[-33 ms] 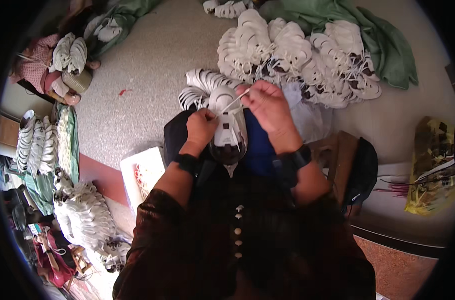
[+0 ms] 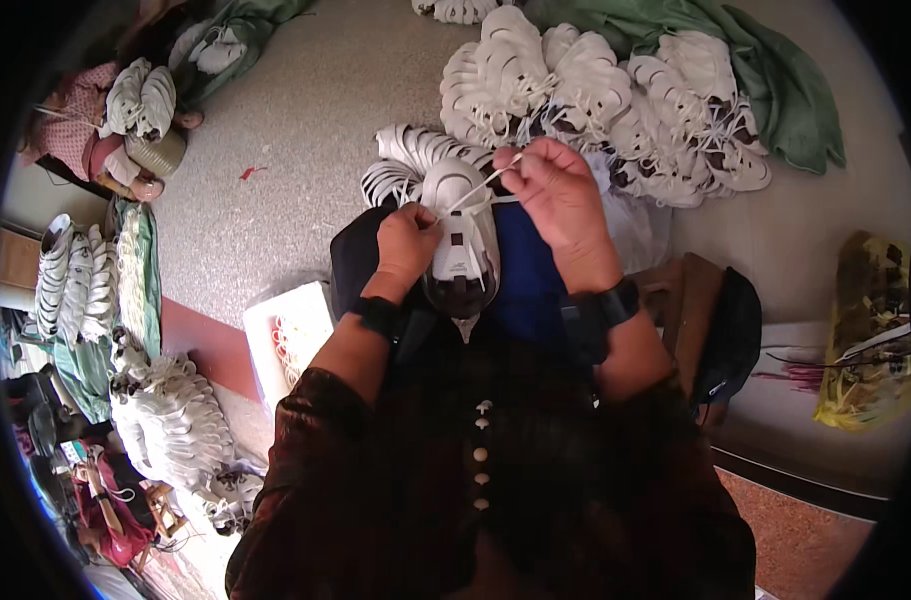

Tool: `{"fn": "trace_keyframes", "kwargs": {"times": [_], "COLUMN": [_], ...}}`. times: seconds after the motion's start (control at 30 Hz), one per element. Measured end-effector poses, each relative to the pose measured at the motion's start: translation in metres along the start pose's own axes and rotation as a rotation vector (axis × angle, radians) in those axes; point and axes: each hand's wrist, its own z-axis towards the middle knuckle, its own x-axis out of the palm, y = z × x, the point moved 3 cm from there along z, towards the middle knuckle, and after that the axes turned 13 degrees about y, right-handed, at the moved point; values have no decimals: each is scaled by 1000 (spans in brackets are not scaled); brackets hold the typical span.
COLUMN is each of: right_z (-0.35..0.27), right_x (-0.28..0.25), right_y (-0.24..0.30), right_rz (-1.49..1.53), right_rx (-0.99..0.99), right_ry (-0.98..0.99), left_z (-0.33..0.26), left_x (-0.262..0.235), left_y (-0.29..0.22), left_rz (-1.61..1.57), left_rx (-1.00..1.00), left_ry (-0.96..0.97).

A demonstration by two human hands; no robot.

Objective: The recorder is threading laces into white sneakers.

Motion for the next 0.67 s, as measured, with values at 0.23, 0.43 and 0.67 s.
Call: {"fn": "trace_keyframes", "kwargs": {"times": [0.23,0.43,0.67], "right_z": [-14,-21,-34], "right_x": [-32,-28,-32], "right_y": [-9,-11,-22], "right_rz": [31,-18,-26], "right_rx": [16,27,140], "right_ry": [-124,-111,-89], "left_z": [-16,-30,-28], "left_x": [5,12,23], "left_y": [-40,-60,-42], "left_rz": [137,481,150], "left_rx": [553,658,720], "left_ry": [227,463,519]}}
